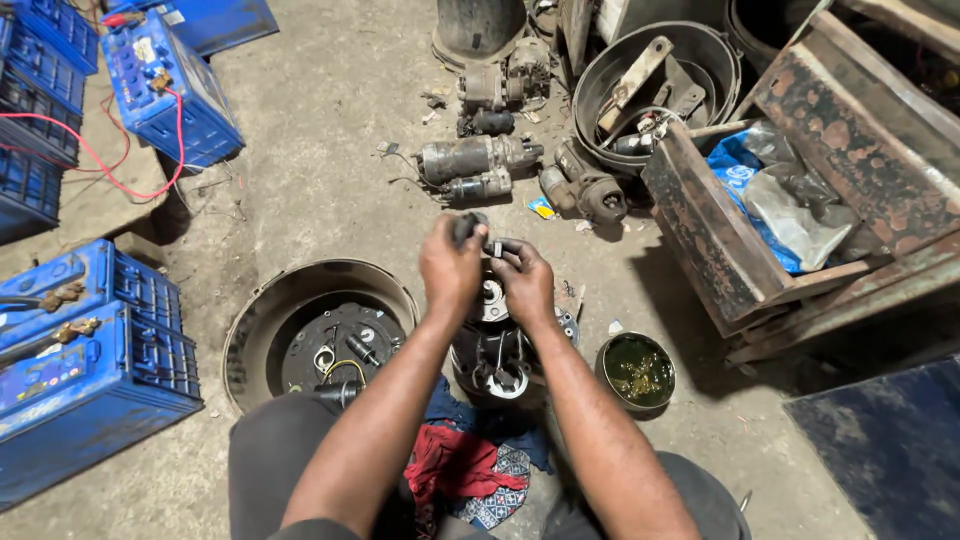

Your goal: Disassembling and repairing an automotive alternator or starter motor component.

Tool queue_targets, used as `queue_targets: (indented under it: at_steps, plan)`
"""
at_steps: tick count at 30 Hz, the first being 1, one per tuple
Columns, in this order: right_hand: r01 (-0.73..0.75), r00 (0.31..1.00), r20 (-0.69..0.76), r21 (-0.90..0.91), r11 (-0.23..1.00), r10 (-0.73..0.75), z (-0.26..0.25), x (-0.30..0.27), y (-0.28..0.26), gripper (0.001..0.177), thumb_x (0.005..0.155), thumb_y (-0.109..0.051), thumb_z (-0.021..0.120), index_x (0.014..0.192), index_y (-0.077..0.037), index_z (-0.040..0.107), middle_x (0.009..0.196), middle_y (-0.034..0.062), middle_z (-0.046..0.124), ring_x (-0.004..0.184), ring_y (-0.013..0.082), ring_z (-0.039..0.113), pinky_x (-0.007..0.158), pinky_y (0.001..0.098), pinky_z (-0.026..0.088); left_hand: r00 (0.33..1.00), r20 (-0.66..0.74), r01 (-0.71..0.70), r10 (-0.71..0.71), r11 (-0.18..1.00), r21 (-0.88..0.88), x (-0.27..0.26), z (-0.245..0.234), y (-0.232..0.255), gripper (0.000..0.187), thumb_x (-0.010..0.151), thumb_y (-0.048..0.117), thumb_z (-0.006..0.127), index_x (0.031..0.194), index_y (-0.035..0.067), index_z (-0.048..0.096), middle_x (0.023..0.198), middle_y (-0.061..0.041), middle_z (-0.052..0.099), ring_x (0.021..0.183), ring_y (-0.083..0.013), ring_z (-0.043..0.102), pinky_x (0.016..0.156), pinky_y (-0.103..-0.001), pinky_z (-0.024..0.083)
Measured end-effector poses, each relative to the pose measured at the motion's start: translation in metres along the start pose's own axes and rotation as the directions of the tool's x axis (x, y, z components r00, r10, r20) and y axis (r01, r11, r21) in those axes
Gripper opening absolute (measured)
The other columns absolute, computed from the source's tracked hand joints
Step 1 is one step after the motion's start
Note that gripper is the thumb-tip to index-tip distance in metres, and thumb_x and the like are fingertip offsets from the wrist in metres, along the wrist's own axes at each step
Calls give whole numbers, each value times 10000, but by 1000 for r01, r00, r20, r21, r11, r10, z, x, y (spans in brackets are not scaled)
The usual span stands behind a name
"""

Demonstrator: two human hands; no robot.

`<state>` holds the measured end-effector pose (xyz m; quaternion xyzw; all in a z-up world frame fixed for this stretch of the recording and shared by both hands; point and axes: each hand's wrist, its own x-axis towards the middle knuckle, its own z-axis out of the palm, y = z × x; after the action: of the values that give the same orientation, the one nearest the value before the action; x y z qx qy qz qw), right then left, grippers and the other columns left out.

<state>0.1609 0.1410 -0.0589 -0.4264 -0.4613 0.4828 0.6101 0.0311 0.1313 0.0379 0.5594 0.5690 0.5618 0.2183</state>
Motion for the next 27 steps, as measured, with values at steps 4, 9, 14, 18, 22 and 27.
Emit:
queue_targets:
  at_steps: [4, 9, 14, 18, 22, 27]
  plan:
    - [10, 999, 34, 32, 999, -12, -2, -3, 4, 335, 939, 106, 592, 1268, 48, 605, 1163, 157, 712, 1039, 204, 693, 914, 321, 592, 993, 58, 107, -105, 994, -20, -6, 6, -10, 280, 827, 261, 784, 975, 54, 665, 865, -181, 739, 810, -370, 739, 721, -465, 559]
    - [83, 997, 12, -73, 994, -83, -5, 2, 14, 326, 947, 111, 580, 1263, 38, 616, 1198, 137, 718, 1111, 174, 673, 960, 294, 553, 990, 143, -18, -3, 989, 146, -15, 7, -27, 315, 814, 281, 823, 944, 36, 675, 881, -203, 725, 853, -402, 704, 750, -484, 533]
    - [48, 998, 32, 14, 999, -49, -1, 2, 4, 312, 962, 95, 582, 1268, 42, 604, 1192, 124, 710, 1096, 171, 670, 942, 300, 552, 991, 135, -40, 27, 994, 100, 4, 19, -22, 309, 814, 281, 813, 969, 48, 684, 908, -196, 729, 875, -399, 706, 755, -487, 538]
    - [68, 997, 34, -28, 997, -67, -5, 1, 8, 348, 937, 93, 572, 1280, 34, 588, 1201, 110, 701, 1104, 162, 667, 945, 298, 549, 987, 161, -50, 30, 991, 124, 7, 23, -24, 327, 836, 294, 816, 996, 42, 682, 937, -207, 726, 900, -419, 697, 759, -501, 529]
    - [115, 993, 37, -75, 991, -113, -3, 3, 2, 279, 959, 86, 615, 1237, 59, 599, 1184, 135, 711, 1128, 178, 680, 975, 300, 545, 976, 212, 30, -57, 991, 127, -4, 7, -20, 344, 807, 305, 816, 986, 45, 679, 925, -206, 730, 886, -406, 714, 767, -486, 539]
    - [-1, 999, 37, 52, 999, -1, -4, 4, 7, 338, 951, 88, 574, 1284, 31, 587, 1183, 125, 715, 1064, 184, 674, 926, 299, 561, 991, 128, 7, -31, 984, 179, 27, 35, -26, 354, 809, 307, 838, 1009, 50, 699, 942, -219, 737, 913, -422, 698, 773, -492, 530]
